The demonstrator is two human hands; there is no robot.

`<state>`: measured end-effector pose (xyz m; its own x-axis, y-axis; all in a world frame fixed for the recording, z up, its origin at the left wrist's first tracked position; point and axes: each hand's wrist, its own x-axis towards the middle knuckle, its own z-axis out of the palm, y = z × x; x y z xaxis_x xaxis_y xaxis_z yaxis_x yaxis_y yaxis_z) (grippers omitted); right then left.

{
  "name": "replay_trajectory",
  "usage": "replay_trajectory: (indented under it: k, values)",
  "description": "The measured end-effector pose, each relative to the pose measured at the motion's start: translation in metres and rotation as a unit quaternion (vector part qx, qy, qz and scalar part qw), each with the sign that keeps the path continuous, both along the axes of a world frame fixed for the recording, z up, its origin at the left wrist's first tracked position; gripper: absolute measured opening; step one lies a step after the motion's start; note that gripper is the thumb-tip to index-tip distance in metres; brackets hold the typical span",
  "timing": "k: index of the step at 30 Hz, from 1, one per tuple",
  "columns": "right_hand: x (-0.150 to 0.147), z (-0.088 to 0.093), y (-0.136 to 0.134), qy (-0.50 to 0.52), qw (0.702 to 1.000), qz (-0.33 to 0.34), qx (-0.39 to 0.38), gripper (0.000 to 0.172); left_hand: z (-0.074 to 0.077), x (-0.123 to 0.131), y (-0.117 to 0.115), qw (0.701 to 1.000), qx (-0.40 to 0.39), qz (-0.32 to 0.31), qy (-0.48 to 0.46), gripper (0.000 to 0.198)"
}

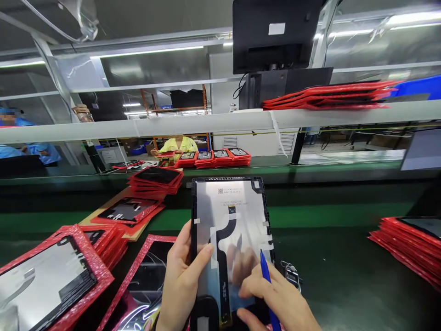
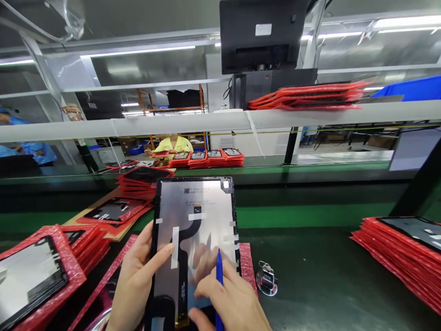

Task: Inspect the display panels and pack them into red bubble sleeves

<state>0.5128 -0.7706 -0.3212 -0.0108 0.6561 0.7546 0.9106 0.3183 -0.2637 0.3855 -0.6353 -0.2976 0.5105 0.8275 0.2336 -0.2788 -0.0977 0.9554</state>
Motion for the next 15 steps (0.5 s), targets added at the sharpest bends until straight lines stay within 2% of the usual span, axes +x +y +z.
replay_trajectory:
  k: [3, 5, 6, 7, 8, 9, 10, 12, 13, 14, 15]
  values:
    - [0.001, 0.008, -0.008, 0.087, 0.996, 0.012, -0.001, 0.038, -0.002, 0.002, -0.004, 0.996, 0.04, 0.075, -0.024, 0.046]
    - [0.003, 0.007, -0.011, 0.188, 0.982, 0.03, 0.007, 0.041, -0.006, 0.003, -0.006, 0.986, 0.092, 0.134, -0.048, 0.035]
    - [0.005, 0.006, -0.011, 0.261, 0.964, 0.055, 0.011, 0.04, -0.008, 0.003, -0.005, 0.978, 0.133, 0.151, -0.05, 0.031]
    - [0.006, 0.004, -0.01, 0.348, 0.933, 0.087, 0.016, 0.04, -0.01, 0.003, -0.003, 0.967, 0.192, 0.163, -0.045, 0.03]
    - [0.008, 0.004, -0.009, 0.44, 0.888, 0.128, 0.019, 0.042, -0.012, 0.003, 0.001, 0.948, 0.271, 0.164, -0.035, 0.033]
    - [0.011, 0.004, -0.008, 0.527, 0.832, 0.172, 0.018, 0.045, -0.014, 0.002, 0.006, 0.917, 0.368, 0.148, -0.024, 0.037]
    - [0.013, 0.004, -0.007, 0.599, 0.77, 0.219, 0.012, 0.049, -0.015, 0.002, 0.012, 0.871, 0.477, 0.119, -0.017, 0.041]
    - [0.017, 0.008, -0.004, 0.696, 0.657, 0.291, -0.018, 0.051, -0.015, 0.003, 0.022, 0.744, 0.668, 0.023, -0.015, 0.044]
    - [0.019, 0.01, -0.003, 0.725, 0.613, 0.311, -0.035, 0.05, -0.015, 0.004, 0.026, 0.686, 0.727, -0.018, -0.014, 0.042]
    - [0.021, 0.012, -0.002, 0.744, 0.582, 0.324, -0.051, 0.049, -0.013, 0.005, 0.029, 0.645, 0.763, -0.044, -0.011, 0.04]
    - [0.023, 0.013, -0.002, 0.759, 0.56, 0.328, -0.062, 0.048, -0.012, 0.007, 0.03, 0.62, 0.783, -0.05, -0.006, 0.037]
